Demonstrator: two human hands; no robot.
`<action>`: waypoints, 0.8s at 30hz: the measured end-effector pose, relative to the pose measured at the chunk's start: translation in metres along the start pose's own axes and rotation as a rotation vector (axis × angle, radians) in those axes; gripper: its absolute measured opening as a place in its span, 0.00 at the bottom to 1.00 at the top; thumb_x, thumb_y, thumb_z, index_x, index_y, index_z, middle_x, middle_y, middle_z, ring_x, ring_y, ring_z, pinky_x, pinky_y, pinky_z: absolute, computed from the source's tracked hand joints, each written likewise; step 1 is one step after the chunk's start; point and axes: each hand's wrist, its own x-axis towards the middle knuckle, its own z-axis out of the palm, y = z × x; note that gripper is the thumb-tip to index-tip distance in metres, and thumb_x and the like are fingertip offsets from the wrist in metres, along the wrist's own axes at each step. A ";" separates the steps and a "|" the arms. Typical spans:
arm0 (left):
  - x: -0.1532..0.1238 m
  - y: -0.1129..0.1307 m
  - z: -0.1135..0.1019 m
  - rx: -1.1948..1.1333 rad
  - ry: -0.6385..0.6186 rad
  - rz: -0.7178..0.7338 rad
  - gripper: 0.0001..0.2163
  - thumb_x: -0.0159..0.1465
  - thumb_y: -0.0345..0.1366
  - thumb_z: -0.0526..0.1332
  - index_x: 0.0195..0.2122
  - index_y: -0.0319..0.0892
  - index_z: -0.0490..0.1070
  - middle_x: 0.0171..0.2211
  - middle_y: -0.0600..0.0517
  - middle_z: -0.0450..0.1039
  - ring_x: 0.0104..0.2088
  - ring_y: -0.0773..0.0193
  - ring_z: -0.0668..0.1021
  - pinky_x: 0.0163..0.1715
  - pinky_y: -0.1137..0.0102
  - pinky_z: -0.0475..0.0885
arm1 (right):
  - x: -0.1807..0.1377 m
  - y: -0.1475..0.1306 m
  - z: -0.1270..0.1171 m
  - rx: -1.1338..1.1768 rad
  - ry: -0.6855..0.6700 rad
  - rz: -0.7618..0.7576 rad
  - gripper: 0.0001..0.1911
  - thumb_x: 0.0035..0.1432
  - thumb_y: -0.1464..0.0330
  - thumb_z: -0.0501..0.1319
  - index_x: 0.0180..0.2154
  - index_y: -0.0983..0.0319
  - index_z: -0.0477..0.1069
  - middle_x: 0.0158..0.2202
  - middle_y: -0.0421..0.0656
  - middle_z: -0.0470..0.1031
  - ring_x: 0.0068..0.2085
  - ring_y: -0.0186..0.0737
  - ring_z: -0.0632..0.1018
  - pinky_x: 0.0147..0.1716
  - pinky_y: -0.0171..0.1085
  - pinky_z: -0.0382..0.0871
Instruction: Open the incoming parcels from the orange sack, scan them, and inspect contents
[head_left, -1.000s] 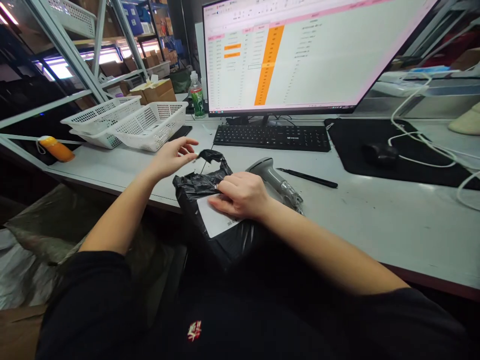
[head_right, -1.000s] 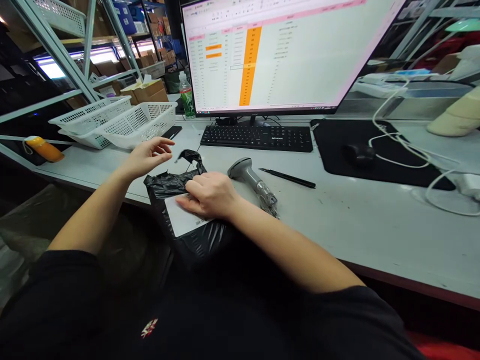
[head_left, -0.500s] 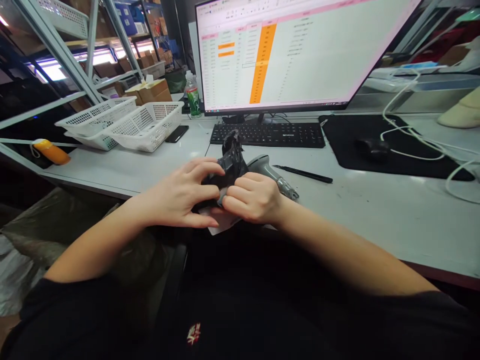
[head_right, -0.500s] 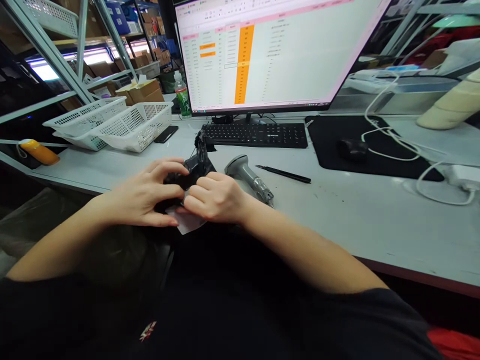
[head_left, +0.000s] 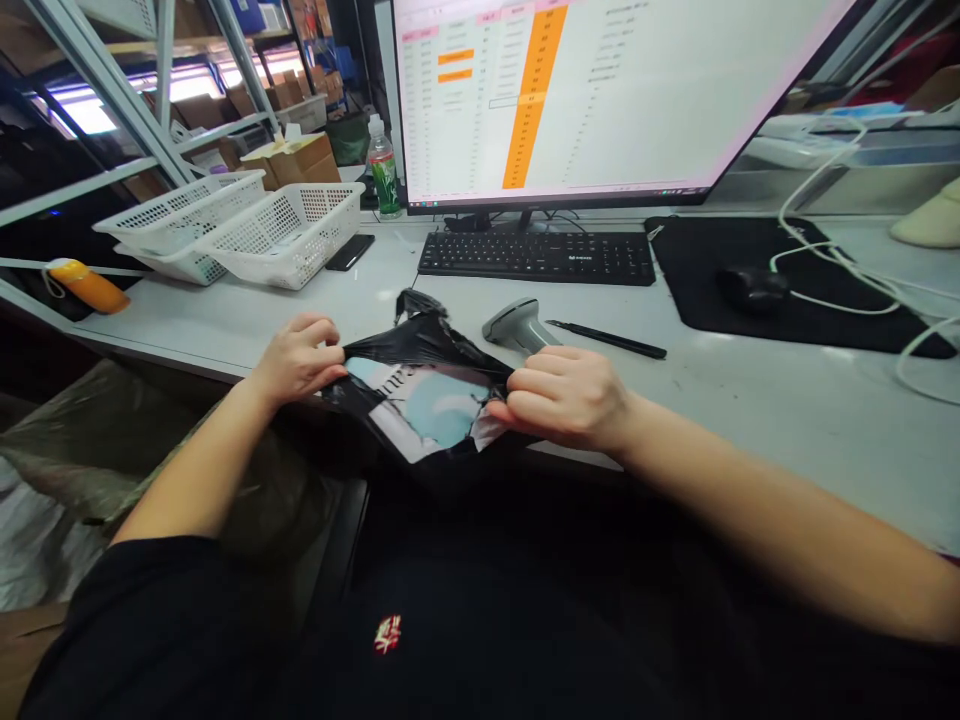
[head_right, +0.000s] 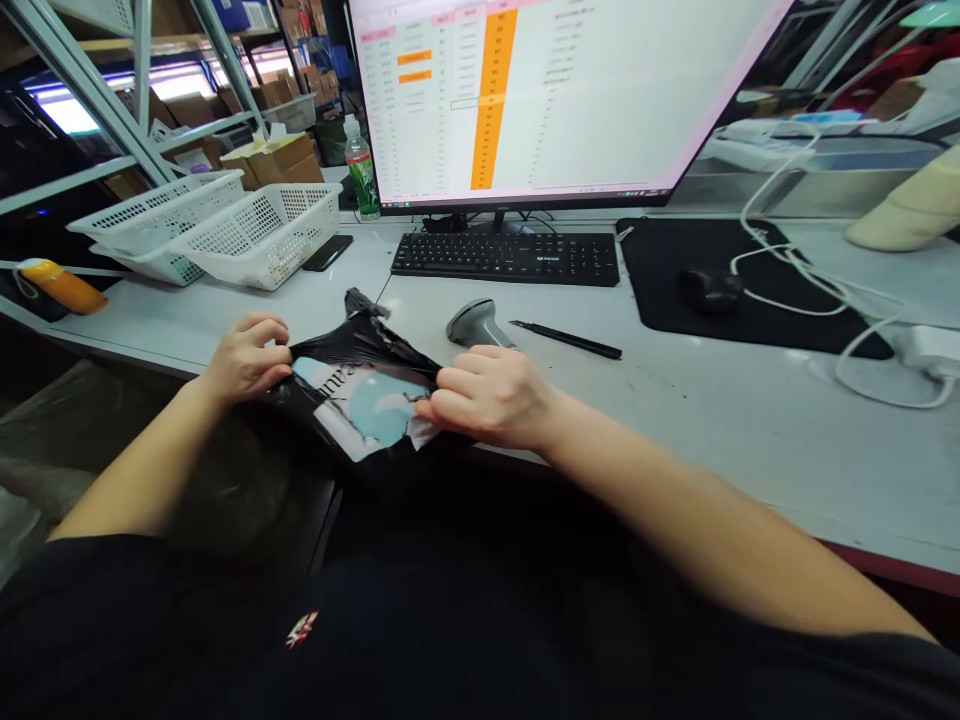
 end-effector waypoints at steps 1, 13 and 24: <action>-0.005 -0.001 0.003 -0.042 -0.039 -0.059 0.30 0.75 0.58 0.42 0.27 0.45 0.71 0.35 0.45 0.73 0.41 0.55 0.75 0.42 0.59 0.71 | -0.005 0.001 0.003 0.014 -0.015 0.043 0.24 0.72 0.66 0.59 0.22 0.59 0.59 0.22 0.37 0.64 0.26 0.34 0.63 0.28 0.36 0.58; 0.073 0.036 0.027 -0.802 -0.315 -0.486 0.52 0.57 0.55 0.71 0.76 0.42 0.45 0.74 0.39 0.53 0.72 0.43 0.63 0.69 0.53 0.61 | 0.028 -0.011 0.057 0.674 0.158 0.746 0.29 0.75 0.52 0.51 0.22 0.58 0.52 0.20 0.34 0.54 0.23 0.30 0.58 0.26 0.35 0.54; 0.077 0.013 0.043 -0.978 -0.287 -0.525 0.30 0.58 0.56 0.68 0.55 0.40 0.73 0.51 0.47 0.79 0.54 0.48 0.78 0.59 0.56 0.72 | 0.045 -0.009 0.020 0.318 -0.323 0.180 0.24 0.65 0.47 0.63 0.47 0.60 0.75 0.40 0.46 0.79 0.53 0.50 0.73 0.65 0.58 0.57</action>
